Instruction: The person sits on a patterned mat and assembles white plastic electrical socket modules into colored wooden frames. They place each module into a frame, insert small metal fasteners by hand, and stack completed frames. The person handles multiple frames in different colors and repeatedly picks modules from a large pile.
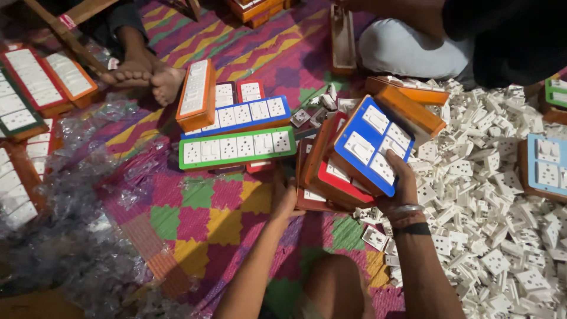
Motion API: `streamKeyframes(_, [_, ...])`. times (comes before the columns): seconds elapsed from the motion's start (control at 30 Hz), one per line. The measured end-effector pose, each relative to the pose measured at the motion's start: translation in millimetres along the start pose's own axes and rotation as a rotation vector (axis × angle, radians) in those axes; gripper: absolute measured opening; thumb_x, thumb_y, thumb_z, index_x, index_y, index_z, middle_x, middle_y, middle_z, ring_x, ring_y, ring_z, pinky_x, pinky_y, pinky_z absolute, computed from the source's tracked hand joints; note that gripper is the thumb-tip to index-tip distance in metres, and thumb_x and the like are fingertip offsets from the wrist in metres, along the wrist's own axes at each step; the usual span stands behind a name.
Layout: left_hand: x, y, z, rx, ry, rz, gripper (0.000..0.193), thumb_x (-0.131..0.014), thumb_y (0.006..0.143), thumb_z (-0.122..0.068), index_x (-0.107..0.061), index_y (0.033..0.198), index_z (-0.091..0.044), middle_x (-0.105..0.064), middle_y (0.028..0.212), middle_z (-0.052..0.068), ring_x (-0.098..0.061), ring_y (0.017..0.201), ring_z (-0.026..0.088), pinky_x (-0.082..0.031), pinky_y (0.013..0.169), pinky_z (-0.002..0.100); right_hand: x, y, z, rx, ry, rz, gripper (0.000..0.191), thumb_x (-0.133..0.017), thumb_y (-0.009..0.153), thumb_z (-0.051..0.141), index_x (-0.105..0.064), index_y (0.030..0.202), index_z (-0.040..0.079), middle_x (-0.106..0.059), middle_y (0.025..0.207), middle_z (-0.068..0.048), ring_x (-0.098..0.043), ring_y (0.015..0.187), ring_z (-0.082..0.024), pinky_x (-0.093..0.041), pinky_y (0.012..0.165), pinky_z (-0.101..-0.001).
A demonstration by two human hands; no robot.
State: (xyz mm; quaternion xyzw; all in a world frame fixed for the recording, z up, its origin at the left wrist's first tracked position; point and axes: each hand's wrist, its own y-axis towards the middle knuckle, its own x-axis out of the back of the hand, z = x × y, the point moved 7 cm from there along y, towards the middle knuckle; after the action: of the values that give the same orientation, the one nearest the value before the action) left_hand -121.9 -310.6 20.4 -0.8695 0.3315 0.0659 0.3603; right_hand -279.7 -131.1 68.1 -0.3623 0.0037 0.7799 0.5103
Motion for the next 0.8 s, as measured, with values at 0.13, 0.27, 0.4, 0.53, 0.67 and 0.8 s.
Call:
streamKeyframes(0.13, [4, 5, -4, -0.168, 0.159, -0.137, 0.073, -0.056, 0.089, -0.059, -0.042, 0.148, -0.018, -0.052, 0.143, 0.008, -0.061, 0.124, 0.031, -0.056, 0.095, 0.056, 2, 6, 0, 0.005, -0.010, 0.023, 0.049, -0.068, 0.091, 0.027, -0.060, 0.133, 0.003, -0.071, 0.120, -0.012, -0.071, 0.105, -0.026, -0.057, 0.095, -0.0416])
streamKeyframes(0.27, [3, 7, 8, -0.105, 0.196, -0.134, 0.079, -0.057, 0.086, -0.064, -0.043, 0.146, -0.016, -0.055, 0.139, 0.009, -0.062, 0.122, 0.030, -0.057, 0.093, 0.053, 7, 9, 1, -0.040, -0.030, 0.037, 0.049, -0.068, 0.091, 0.026, -0.060, 0.133, 0.002, -0.072, 0.120, -0.012, -0.072, 0.105, -0.025, -0.058, 0.095, -0.0396])
streamKeyframes(0.4, [2, 0, 13, 0.005, 0.166, 0.042, 0.085, -0.058, 0.083, -0.069, -0.045, 0.145, -0.013, -0.057, 0.135, 0.010, -0.063, 0.119, 0.028, -0.057, 0.091, 0.050, 10, 13, 4, -0.094, -0.060, 0.051, 0.047, -0.067, 0.092, 0.020, -0.059, 0.133, 0.000, -0.072, 0.121, -0.013, -0.072, 0.106, -0.026, -0.058, 0.096, -0.0396])
streamKeyframes(0.53, [-4, -7, -4, -0.062, 0.306, 0.119, 0.091, -0.059, 0.080, -0.075, -0.047, 0.143, -0.010, -0.060, 0.130, 0.010, -0.064, 0.116, 0.027, -0.058, 0.089, 0.047, 10, 13, 9, -0.058, -0.101, 0.047, 0.046, -0.065, 0.093, 0.019, -0.059, 0.134, -0.001, -0.072, 0.121, -0.014, -0.071, 0.105, -0.026, -0.058, 0.092, -0.0403])
streamKeyframes(0.67, [-30, -7, -19, -0.189, 0.250, 0.340, 0.097, -0.068, 0.078, -0.076, -0.055, 0.138, -0.001, -0.068, 0.122, 0.014, -0.067, 0.111, 0.025, -0.056, 0.090, 0.039, 5, 10, 5, -0.088, -0.033, 0.086, 0.047, -0.064, 0.094, 0.019, -0.058, 0.135, -0.002, -0.071, 0.121, -0.015, -0.072, 0.104, -0.027, -0.060, 0.091, -0.0401])
streamKeyframes(0.8, [-23, -9, -1, -0.012, 0.258, 0.202, 0.096, -0.070, 0.070, -0.072, -0.058, 0.135, -0.003, -0.068, 0.117, 0.013, -0.068, 0.108, 0.026, -0.057, 0.086, 0.043, 10, 1, 0, -0.075, -0.063, 0.087, 0.048, -0.064, 0.093, 0.014, -0.055, 0.137, -0.005, -0.070, 0.123, -0.017, -0.072, 0.104, -0.027, -0.059, 0.093, -0.0402])
